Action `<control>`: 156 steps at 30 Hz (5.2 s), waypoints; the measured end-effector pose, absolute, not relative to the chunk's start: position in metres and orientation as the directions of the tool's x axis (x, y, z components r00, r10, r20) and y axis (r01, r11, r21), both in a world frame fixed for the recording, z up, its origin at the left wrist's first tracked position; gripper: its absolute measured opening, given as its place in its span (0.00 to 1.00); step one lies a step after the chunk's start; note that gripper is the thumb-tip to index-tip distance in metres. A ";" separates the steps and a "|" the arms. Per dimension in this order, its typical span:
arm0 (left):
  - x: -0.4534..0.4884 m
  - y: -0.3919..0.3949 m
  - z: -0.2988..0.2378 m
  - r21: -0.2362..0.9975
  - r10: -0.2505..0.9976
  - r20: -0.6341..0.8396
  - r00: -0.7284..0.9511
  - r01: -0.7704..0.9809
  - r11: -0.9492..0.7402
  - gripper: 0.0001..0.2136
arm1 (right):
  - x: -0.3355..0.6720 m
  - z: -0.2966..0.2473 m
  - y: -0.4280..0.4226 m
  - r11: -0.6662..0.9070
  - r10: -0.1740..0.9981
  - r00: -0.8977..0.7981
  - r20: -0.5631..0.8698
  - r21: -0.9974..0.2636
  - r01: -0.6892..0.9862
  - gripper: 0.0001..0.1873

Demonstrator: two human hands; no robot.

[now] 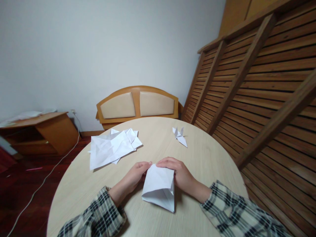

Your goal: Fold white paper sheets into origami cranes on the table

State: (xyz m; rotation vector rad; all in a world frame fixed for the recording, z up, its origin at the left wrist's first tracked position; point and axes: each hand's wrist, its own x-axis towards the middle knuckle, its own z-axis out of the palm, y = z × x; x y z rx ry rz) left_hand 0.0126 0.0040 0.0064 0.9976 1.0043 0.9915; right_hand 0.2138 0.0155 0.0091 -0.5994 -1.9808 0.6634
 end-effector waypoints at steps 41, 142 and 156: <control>0.007 0.005 0.012 0.943 0.920 -0.179 0.348 -0.205 0.261 0.17 | 0.216 0.005 0.020 0.725 0.673 -0.414 0.613 -0.658 0.205 0.18; 0.017 -0.005 0.025 0.967 0.968 0.170 0.186 0.156 -0.200 0.15 | 0.211 0.011 0.013 0.542 0.807 -0.474 0.353 -0.761 0.356 0.06; 0.015 -0.001 0.017 0.963 0.966 0.152 0.208 0.187 -0.191 0.19 | 0.211 0.006 0.015 0.562 0.816 -0.409 0.409 -0.727 0.395 0.14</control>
